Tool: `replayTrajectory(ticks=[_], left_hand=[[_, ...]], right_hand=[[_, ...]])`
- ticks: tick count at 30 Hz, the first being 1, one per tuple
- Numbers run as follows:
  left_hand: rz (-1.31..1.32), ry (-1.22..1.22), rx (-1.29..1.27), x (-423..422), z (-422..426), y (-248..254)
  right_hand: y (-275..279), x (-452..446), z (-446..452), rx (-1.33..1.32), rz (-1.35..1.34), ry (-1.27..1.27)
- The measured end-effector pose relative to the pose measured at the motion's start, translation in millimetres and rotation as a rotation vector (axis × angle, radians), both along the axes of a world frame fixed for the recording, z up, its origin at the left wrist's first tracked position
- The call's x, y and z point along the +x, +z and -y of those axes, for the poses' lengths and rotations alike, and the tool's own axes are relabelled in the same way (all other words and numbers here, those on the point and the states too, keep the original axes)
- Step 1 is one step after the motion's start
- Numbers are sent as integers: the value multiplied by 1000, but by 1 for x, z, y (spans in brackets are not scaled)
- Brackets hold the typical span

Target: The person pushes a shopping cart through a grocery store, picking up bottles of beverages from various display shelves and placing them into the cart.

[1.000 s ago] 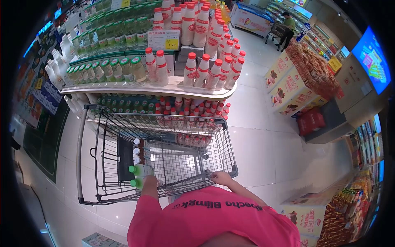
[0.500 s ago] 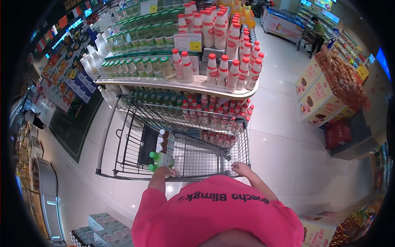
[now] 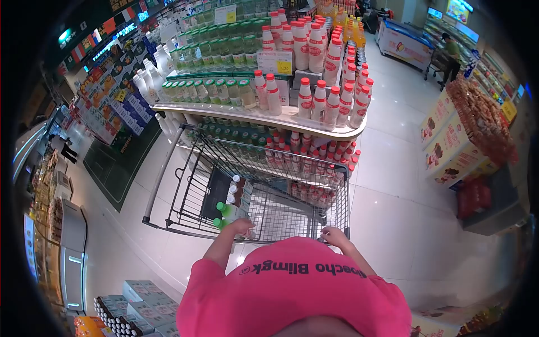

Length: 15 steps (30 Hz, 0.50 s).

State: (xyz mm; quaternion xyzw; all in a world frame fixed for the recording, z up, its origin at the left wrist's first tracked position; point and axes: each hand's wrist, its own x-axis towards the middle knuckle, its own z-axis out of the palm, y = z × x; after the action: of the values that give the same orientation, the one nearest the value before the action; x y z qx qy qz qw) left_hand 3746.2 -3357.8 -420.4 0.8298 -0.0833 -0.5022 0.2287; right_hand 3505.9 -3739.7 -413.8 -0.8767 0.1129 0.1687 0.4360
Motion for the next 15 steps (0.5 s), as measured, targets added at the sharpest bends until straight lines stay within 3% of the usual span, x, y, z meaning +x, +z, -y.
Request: replayTrajectory(ticks=[7,12,15], left_hand=[[-95,486,-423,-31,17,62],[6,446,-486,-36,15,80],[74,385,-577,-43,5,94]], right_hand=[[16,23,-22,181,-11,-64],[38,76,-16,342,116,-74],[92,125,-3,310,228,-14]])
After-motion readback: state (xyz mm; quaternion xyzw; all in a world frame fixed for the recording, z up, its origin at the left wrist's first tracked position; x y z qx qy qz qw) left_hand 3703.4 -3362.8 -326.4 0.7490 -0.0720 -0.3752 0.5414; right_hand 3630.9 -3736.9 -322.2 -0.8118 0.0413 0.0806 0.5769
